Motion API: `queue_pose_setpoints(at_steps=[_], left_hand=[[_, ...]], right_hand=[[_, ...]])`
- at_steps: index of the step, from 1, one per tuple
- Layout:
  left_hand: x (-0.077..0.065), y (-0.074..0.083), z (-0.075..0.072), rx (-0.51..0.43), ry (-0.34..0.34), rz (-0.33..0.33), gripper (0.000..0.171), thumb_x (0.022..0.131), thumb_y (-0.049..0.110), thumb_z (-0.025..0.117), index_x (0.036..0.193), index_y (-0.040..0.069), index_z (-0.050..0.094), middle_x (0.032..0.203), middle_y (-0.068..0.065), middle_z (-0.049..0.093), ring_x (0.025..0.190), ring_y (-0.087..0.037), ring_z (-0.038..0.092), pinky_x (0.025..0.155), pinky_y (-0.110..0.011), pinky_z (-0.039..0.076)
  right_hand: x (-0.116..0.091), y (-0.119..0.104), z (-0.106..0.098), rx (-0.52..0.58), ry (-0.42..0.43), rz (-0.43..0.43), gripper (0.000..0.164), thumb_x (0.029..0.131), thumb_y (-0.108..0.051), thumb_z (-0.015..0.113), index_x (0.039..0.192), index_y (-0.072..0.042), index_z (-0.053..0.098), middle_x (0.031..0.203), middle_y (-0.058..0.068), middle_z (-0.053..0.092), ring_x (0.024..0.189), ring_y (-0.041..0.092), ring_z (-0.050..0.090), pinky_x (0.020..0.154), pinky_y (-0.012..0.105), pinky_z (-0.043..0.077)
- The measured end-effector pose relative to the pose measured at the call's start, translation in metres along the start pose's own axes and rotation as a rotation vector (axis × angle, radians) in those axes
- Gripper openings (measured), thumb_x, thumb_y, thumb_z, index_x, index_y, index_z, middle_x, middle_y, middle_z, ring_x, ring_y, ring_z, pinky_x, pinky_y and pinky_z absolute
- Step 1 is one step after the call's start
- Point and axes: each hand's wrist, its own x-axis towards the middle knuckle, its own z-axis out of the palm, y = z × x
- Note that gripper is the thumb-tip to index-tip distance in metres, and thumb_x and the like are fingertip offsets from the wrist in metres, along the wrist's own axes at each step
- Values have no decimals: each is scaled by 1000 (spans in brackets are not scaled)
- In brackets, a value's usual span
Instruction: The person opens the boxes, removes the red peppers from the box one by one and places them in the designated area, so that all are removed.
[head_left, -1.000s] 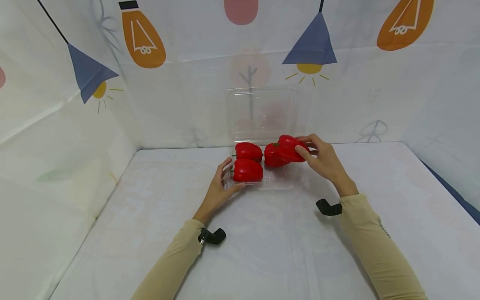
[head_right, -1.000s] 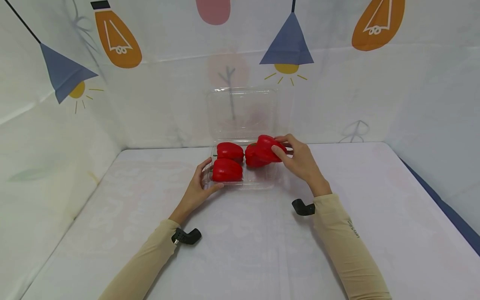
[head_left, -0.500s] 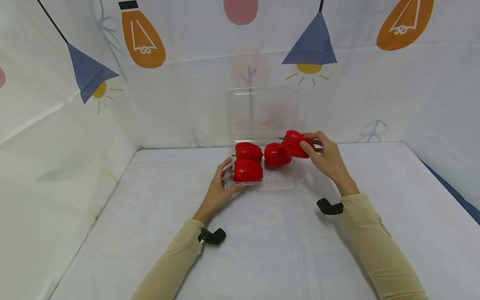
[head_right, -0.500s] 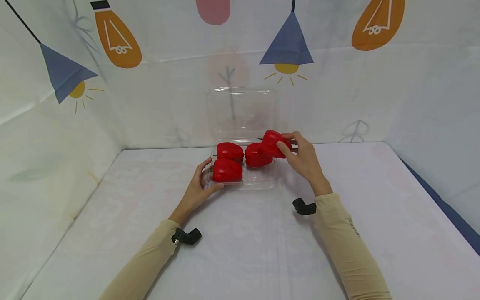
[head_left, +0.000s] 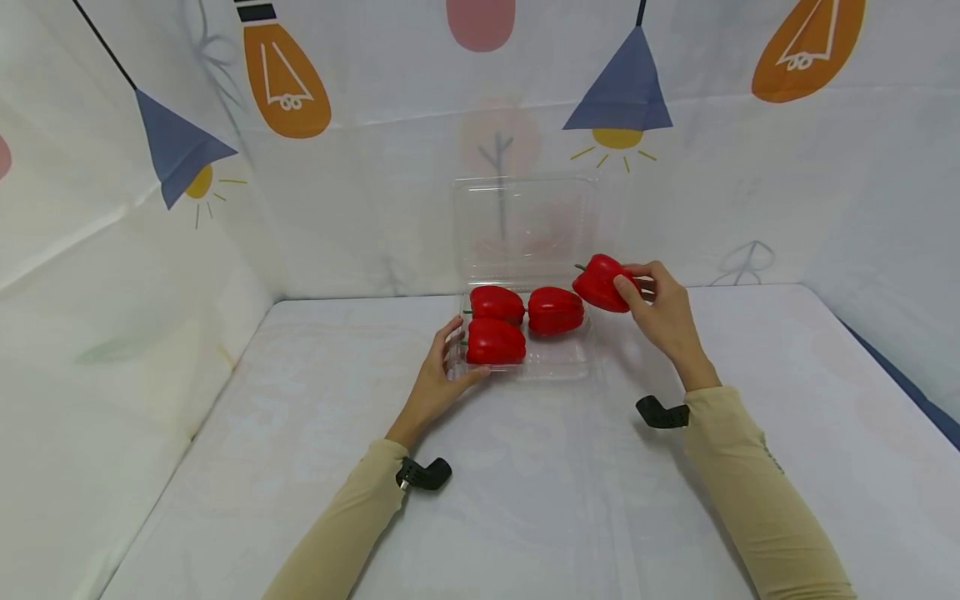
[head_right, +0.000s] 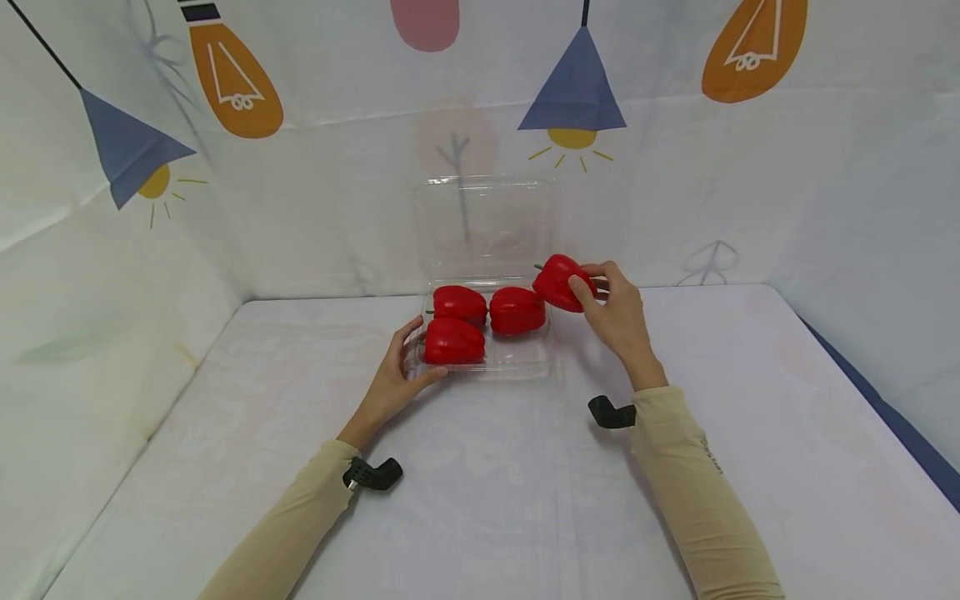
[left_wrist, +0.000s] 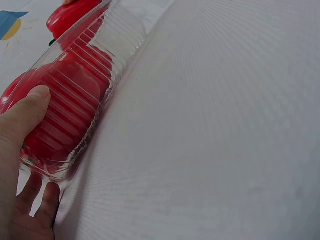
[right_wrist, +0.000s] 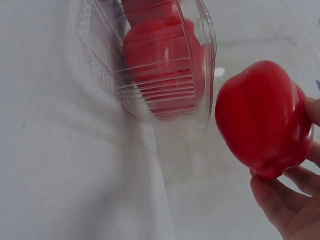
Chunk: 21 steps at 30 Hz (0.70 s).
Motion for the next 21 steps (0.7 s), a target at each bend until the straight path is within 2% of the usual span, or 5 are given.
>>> queue_pose_setpoints(at_steps=[11,17,21], left_hand=[[-1,1,0,8,6,0,87,79,29,76,148,24,23,152,5,31,137,-21,37,109,-47,36],[-1,2,0,17,3,-4,86,80,30,76,148,25,22,152,7,30,138,-21,37,110,-47,35],[-2,2,1,17,7,-5,86,80,28,76,148,25,23,152,8,30,138,-20,37,110,-46,35]], right_hand=[[-1,4,-3,17,75,173,49,93,-44,52,118,-1,53,126,19,56,112,38,58,91,53,50],[-1,8,-7,15,63,308,58,92,-52,47,123,-2,50,131,20,54,113,38,57,90,53,51],[-2,13,-8,11,39,355,62,92,-53,46,125,-1,48,131,20,52,110,36,59,88,45,54]])
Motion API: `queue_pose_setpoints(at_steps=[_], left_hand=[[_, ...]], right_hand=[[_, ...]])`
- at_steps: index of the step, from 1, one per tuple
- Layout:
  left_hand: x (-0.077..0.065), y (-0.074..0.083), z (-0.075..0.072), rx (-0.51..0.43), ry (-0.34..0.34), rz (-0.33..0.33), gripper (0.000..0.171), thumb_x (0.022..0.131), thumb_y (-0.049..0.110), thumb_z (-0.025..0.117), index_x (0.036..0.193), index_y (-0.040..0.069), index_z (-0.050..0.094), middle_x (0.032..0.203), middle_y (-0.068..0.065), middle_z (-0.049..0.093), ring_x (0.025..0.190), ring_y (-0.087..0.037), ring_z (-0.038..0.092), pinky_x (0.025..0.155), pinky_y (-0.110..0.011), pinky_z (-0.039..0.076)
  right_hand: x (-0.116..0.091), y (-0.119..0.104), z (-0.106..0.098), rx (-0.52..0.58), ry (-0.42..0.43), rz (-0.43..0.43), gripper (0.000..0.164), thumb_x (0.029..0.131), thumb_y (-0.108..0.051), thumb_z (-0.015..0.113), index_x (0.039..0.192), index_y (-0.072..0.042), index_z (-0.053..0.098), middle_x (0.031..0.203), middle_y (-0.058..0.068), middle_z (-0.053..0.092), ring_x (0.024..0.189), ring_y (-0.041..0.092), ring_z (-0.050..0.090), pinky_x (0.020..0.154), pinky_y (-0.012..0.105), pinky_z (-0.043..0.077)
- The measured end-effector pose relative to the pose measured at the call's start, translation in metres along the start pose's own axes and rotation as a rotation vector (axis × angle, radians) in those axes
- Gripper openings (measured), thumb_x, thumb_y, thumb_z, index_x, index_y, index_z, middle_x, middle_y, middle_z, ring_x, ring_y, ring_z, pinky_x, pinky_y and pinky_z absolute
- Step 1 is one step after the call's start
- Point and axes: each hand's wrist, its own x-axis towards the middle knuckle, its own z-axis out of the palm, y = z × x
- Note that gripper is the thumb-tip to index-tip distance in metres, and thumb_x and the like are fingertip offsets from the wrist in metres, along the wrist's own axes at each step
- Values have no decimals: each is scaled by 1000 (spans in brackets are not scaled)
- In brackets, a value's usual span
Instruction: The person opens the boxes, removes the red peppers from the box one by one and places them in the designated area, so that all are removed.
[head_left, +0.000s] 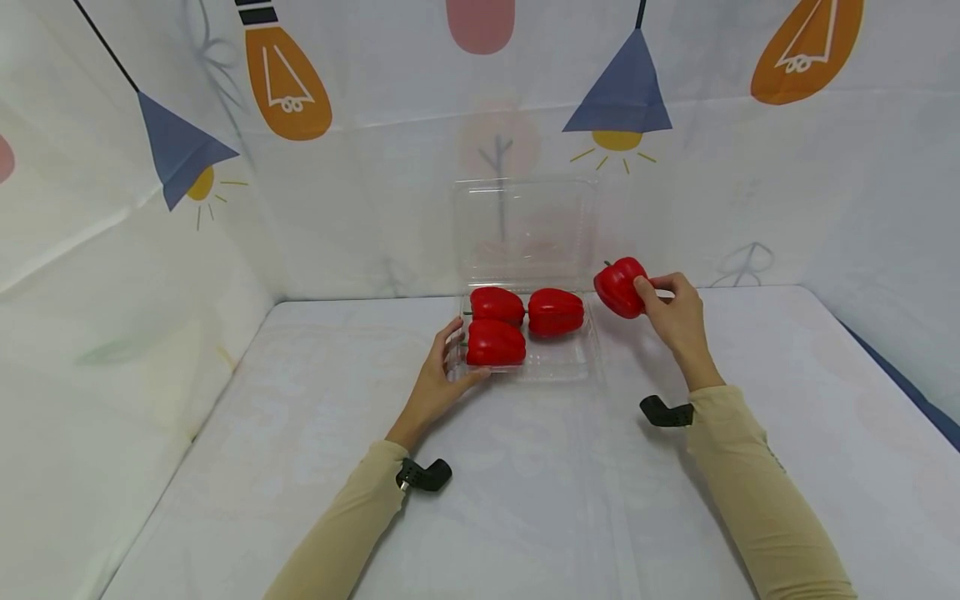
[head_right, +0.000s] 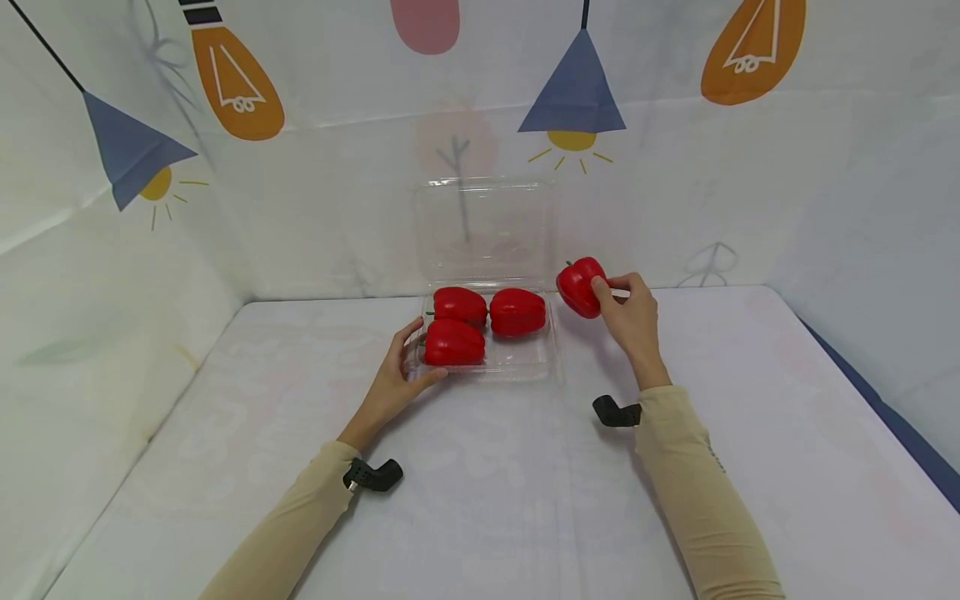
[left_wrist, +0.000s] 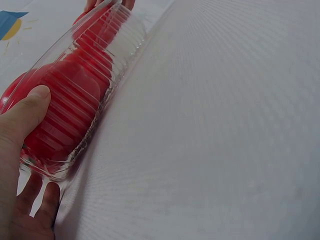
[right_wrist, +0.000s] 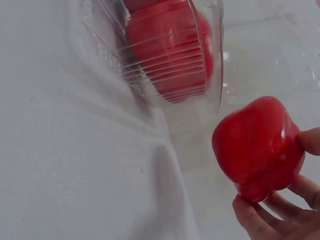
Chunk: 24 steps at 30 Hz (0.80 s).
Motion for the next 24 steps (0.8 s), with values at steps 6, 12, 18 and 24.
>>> queue_pose_setpoints(at_steps=[6,12,18,24], left_hand=[[0,-1,0,-5,3,12,87,80,28,76,148,25,23,152,8,31,138,-20,37,110,-46,36],[1,-1,0,-6,4,15,87,79,29,77,148,24,23,152,7,31,137,-20,38,109,-46,37],[1,0,0,-2,1,5,87,79,30,76,148,24,23,152,6,31,138,-21,37,110,-47,36],[0,1,0,7,7,-3,88,79,30,77,148,26,23,152,7,32,137,-20,38,110,-46,36]], right_hand=[[1,4,0,-14,-25,69,63,93,-54,44,128,0,46,130,21,51,106,34,60,81,27,56],[2,8,0,-17,-59,131,66,93,-55,42,129,1,44,130,23,49,101,34,63,67,10,50],[5,14,3,-47,-73,159,66,93,-55,41,129,1,45,130,22,49,96,30,61,65,10,46],[6,18,6,-70,-61,162,64,94,-53,40,128,1,46,129,22,50,97,29,58,67,16,45]])
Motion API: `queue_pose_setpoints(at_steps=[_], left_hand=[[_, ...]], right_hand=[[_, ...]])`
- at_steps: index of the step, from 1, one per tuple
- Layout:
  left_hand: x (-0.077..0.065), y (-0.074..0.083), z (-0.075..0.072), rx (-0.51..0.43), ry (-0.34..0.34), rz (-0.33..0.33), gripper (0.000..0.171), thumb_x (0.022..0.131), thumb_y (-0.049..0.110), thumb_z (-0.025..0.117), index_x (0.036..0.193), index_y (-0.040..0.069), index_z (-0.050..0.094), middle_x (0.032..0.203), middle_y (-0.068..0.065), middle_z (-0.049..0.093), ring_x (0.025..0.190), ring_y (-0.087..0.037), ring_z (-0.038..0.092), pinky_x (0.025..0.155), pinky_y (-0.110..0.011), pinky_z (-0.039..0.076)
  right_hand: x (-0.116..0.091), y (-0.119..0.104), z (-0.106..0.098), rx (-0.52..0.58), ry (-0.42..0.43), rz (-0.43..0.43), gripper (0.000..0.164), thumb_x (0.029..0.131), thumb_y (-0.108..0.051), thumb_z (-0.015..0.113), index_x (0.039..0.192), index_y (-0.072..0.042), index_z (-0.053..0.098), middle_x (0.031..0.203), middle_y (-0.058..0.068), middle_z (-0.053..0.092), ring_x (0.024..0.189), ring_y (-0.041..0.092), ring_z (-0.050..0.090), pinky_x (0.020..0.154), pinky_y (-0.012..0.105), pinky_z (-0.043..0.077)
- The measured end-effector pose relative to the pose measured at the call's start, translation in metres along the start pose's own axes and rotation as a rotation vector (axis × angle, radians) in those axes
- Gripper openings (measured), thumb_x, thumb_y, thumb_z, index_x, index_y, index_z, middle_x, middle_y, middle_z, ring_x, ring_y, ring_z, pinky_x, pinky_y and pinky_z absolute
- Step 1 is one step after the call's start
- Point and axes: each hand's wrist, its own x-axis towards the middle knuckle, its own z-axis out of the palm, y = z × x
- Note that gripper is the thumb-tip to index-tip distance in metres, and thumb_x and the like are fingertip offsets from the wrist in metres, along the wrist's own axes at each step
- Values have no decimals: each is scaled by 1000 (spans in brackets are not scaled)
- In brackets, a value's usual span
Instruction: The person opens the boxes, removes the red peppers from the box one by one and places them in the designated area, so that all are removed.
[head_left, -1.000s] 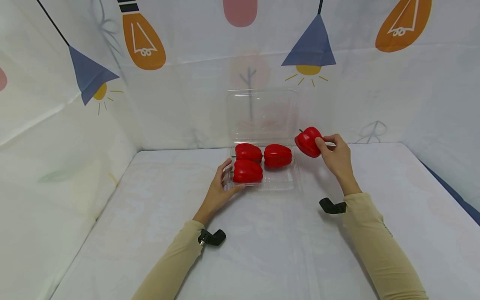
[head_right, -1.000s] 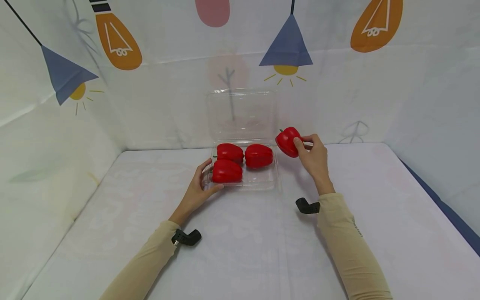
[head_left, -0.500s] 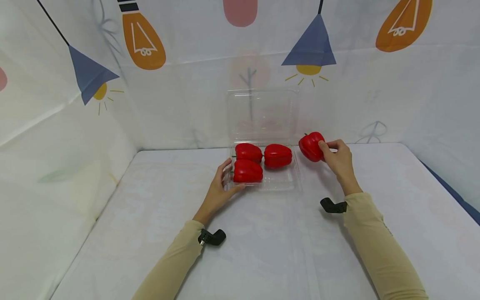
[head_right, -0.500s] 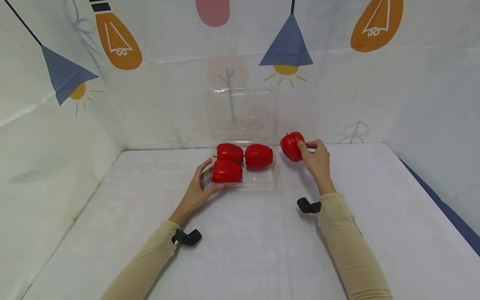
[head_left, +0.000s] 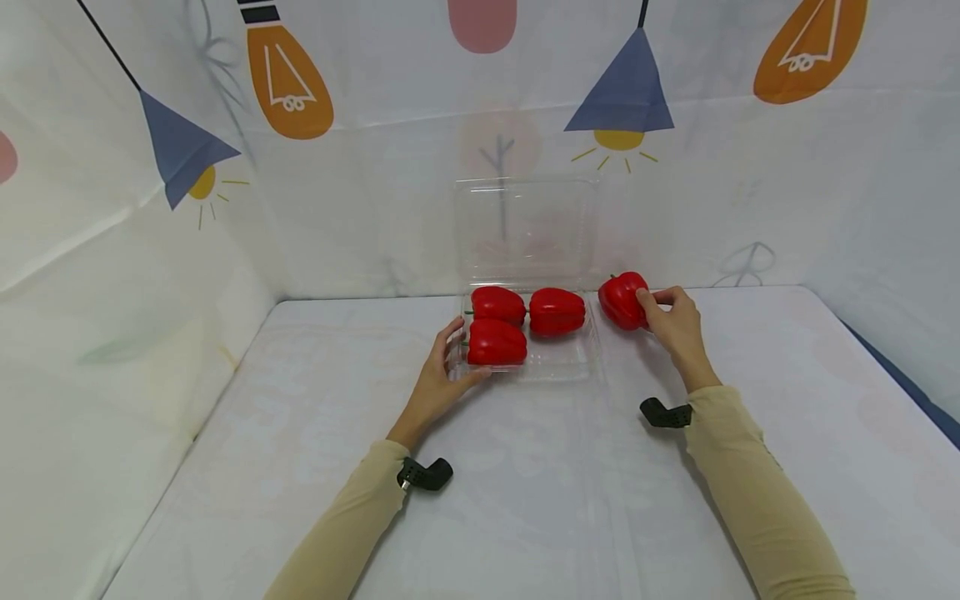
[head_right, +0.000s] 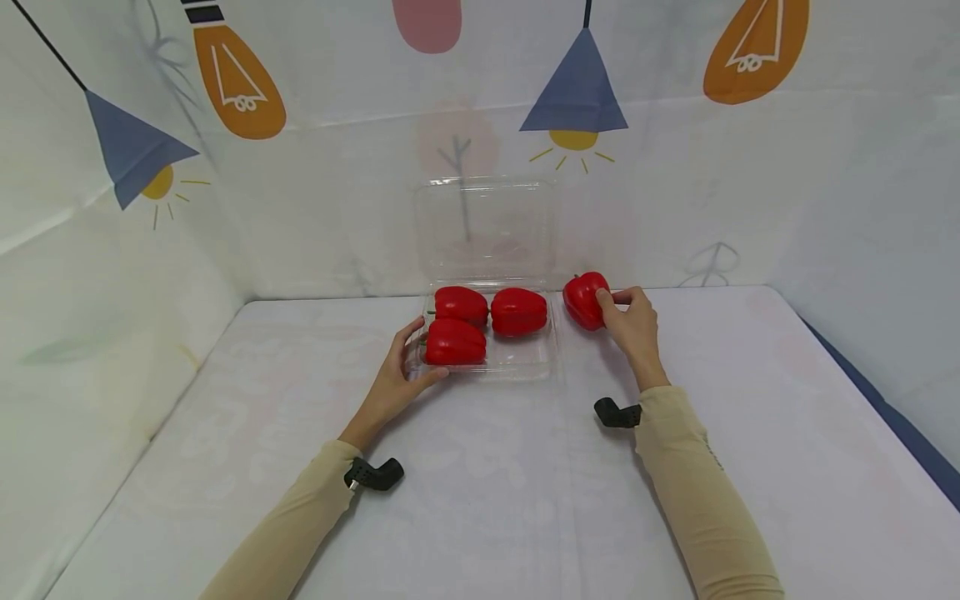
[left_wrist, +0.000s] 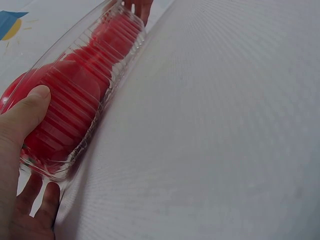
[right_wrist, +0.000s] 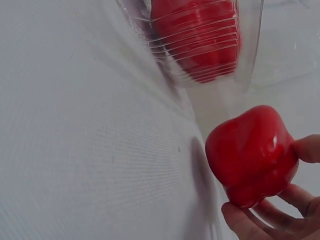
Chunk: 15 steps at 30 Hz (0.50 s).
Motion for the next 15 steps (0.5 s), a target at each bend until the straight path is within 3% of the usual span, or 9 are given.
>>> queue_pose_setpoints(at_steps=[9,15], left_hand=[[1,-1,0,-13,-4,6,87,79,29,77,147,26,23,151,8,32,137,-18,38,109,-45,37],[1,-2,0,-14,-5,-6,87,79,30,77,147,28,23,151,9,32,137,-18,38,110,-46,35]], right_hand=[[1,4,3,-13,2,-1,64,95,-52,38,127,3,45,132,25,48,115,36,47,90,41,45],[1,4,4,-28,-8,17,64,96,-51,37,128,4,44,132,26,47,112,36,48,88,41,45]])
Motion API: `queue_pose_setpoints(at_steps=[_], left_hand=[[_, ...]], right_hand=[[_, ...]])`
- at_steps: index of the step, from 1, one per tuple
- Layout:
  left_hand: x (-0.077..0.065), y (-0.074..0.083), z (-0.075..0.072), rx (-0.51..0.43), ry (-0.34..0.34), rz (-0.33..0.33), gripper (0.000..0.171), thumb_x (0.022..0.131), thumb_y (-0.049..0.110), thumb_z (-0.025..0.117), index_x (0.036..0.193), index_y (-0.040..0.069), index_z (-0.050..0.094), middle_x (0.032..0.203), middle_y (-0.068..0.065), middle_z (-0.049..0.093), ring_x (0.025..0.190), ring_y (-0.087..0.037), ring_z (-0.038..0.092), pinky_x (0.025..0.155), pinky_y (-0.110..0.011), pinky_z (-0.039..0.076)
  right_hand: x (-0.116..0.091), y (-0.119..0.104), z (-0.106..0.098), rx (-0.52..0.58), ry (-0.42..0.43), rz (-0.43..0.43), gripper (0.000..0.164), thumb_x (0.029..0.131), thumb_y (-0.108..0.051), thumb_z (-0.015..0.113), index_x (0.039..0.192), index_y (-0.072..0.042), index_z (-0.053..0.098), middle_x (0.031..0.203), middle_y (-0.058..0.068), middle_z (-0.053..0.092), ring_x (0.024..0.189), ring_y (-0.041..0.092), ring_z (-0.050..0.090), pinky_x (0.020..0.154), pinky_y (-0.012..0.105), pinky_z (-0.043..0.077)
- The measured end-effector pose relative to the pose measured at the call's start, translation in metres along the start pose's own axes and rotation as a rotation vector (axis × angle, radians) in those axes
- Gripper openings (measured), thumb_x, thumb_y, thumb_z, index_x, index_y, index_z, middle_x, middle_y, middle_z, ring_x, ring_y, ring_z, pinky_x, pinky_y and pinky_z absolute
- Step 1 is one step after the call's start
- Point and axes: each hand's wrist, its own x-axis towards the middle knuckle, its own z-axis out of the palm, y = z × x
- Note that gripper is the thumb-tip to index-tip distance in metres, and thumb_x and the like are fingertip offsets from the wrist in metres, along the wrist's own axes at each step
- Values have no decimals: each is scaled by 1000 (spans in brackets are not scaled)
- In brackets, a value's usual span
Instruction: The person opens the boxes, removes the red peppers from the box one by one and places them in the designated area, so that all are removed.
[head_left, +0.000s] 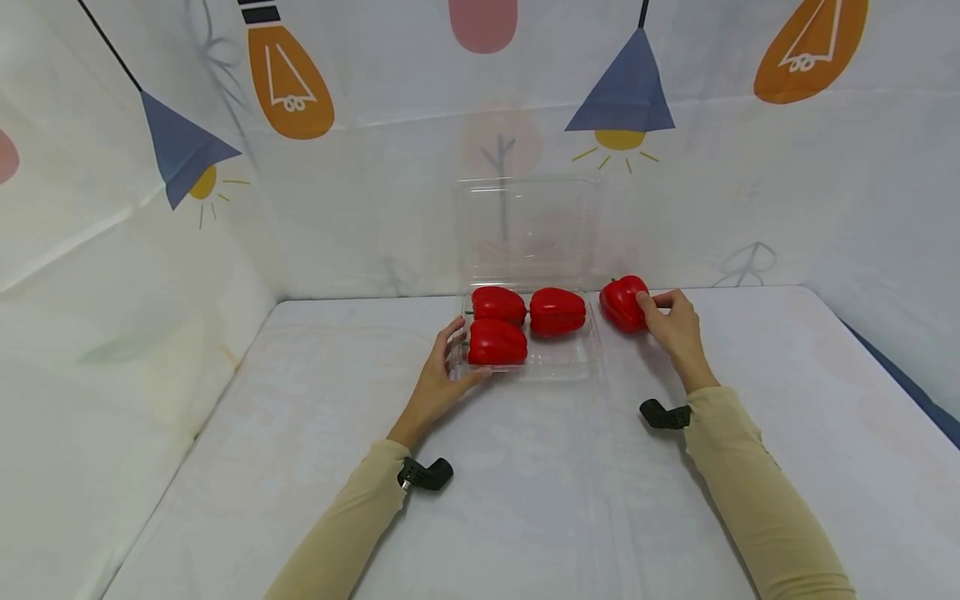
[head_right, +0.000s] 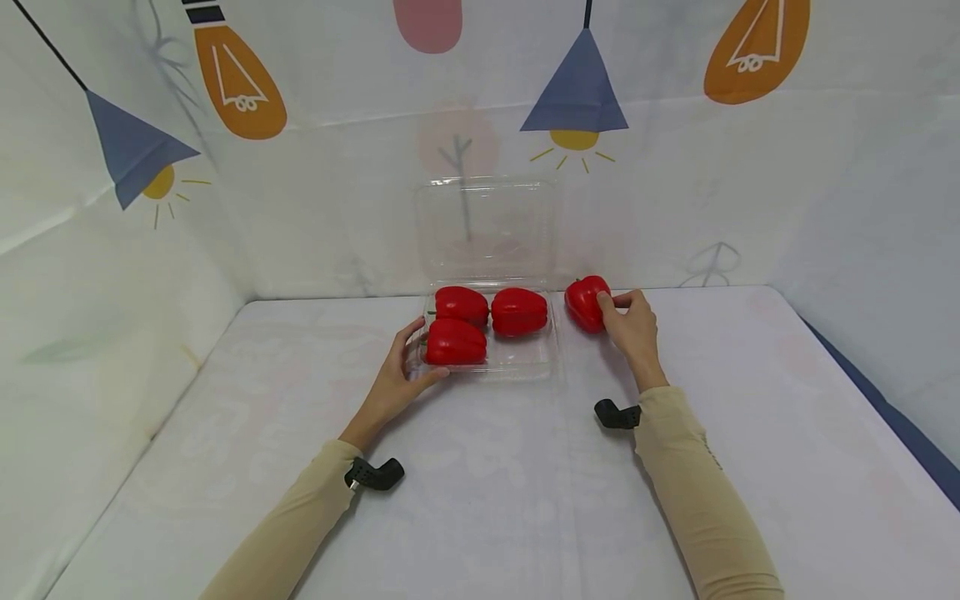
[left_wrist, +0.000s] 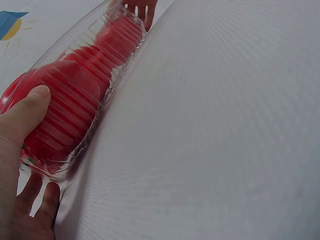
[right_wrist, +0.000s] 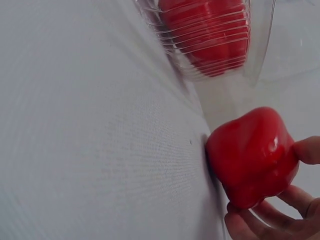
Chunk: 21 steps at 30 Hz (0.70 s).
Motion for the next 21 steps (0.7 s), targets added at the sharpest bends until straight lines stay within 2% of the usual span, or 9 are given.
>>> queue_pose_setpoints(at_steps=[5,12,21], left_hand=[[0,1,0,13,1,-8,86,79,30,76,147,28,23,151,9,31,138,-18,37,111,-46,34],[-1,2,0,15,1,-16,86,79,30,77,147,30,23,152,11,30,138,-18,37,111,-46,34],[0,1,0,12,-2,-13,86,79,29,76,147,30,23,152,11,30,138,-17,36,111,-46,34]], right_hand=[[0,0,1,2,-27,30,67,95,-53,35,129,4,41,129,26,47,108,36,51,86,38,46],[1,2,1,8,-56,50,68,96,-53,34,132,4,35,130,26,45,108,36,52,92,43,47],[1,0,-1,109,-79,59,69,96,-48,36,144,-4,16,139,28,36,122,39,47,100,47,46]])
